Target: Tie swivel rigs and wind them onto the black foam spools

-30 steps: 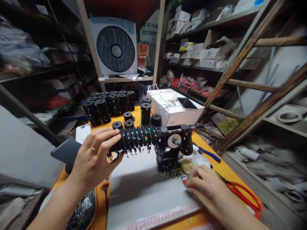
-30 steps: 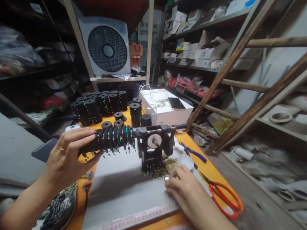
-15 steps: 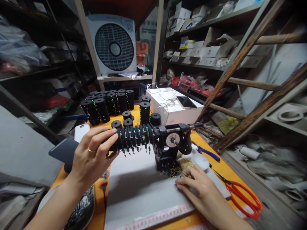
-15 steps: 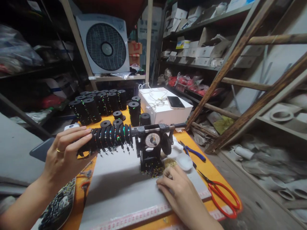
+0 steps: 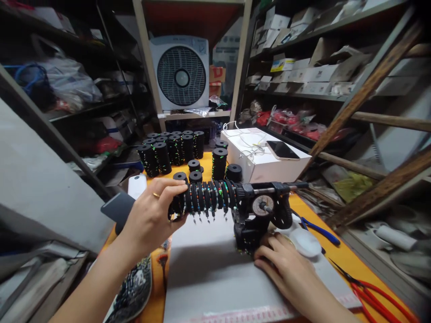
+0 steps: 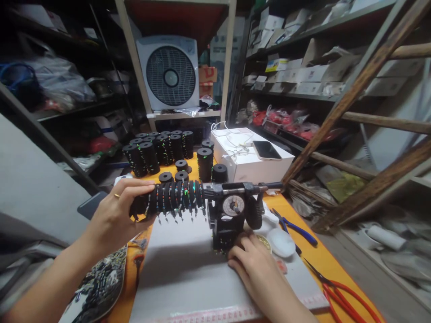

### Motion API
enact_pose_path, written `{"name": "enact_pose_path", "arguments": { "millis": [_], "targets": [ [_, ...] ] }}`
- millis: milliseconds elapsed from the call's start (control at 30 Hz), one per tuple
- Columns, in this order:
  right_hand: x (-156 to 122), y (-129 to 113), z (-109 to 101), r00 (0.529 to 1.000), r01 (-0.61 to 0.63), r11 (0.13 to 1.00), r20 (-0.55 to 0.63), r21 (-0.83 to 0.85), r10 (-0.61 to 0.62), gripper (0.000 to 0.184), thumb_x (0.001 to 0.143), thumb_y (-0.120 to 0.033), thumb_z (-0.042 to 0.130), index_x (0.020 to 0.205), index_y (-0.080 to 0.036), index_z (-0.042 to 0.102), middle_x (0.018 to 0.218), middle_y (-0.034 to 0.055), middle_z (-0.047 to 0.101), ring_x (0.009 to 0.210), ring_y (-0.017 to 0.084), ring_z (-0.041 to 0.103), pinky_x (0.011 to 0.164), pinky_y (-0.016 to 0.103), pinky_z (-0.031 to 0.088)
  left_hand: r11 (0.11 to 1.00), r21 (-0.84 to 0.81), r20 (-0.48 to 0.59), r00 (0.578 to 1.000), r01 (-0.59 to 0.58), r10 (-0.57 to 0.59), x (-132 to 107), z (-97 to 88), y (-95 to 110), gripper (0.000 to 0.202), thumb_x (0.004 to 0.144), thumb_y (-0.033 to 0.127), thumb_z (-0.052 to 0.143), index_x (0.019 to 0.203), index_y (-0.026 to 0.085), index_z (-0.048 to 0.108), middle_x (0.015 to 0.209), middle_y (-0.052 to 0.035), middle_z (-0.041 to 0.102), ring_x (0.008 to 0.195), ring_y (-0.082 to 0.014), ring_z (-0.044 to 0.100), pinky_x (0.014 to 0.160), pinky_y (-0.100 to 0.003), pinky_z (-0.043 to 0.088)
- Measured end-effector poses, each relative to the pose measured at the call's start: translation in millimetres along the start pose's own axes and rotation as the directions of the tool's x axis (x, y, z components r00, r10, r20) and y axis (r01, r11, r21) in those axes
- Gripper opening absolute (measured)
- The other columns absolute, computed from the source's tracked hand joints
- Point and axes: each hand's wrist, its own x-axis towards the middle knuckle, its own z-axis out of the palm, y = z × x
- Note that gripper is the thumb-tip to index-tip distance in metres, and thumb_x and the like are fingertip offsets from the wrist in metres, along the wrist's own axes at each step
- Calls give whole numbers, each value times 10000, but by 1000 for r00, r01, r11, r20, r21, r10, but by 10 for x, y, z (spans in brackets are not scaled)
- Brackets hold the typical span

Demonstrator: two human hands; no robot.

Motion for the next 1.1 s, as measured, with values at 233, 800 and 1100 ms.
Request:
{"name": "enact_pose_path", "arguments": {
  "millis": [233, 800, 1100],
  "targets": [
    [-28, 49, 170, 994, 68, 997, -85, -43, -71, 130, 915, -187, 510, 834, -219, 607, 850, 73, 624, 803, 273, 577, 683, 400, 481, 942, -158, 312, 920, 296, -236, 188, -213, 85, 439, 726, 178, 645, 1114, 233, 446, 1109, -47, 522, 974, -224, 550, 782, -382, 487],
    [635, -668, -904, 885, 270, 944, -434, 188, -167, 160, 899, -159, 560, 1015, -270, 552, 931, 17, 667, 859, 168, 657, 771, 257, 538, 913, -251, 360, 907, 322, -221, 190, -314, 76, 406, 743, 180, 627, 1097, 254, 443, 1054, -27, 566, 947, -220, 568, 770, -367, 456],
    [1296, -1062, -939, 844, 439, 864, -444, 248, -301, 126, 903, -114, 555, 942, -233, 539, 856, -10, 677, 760, 131, 670, 689, 246, 533, 922, -266, 352, 919, 280, -178, 162, -276, 18, 424, 745, 204, 670, 1104, 259, 450, 1081, -45, 536, 968, -243, 554, 790, -390, 458]
  ]
}}
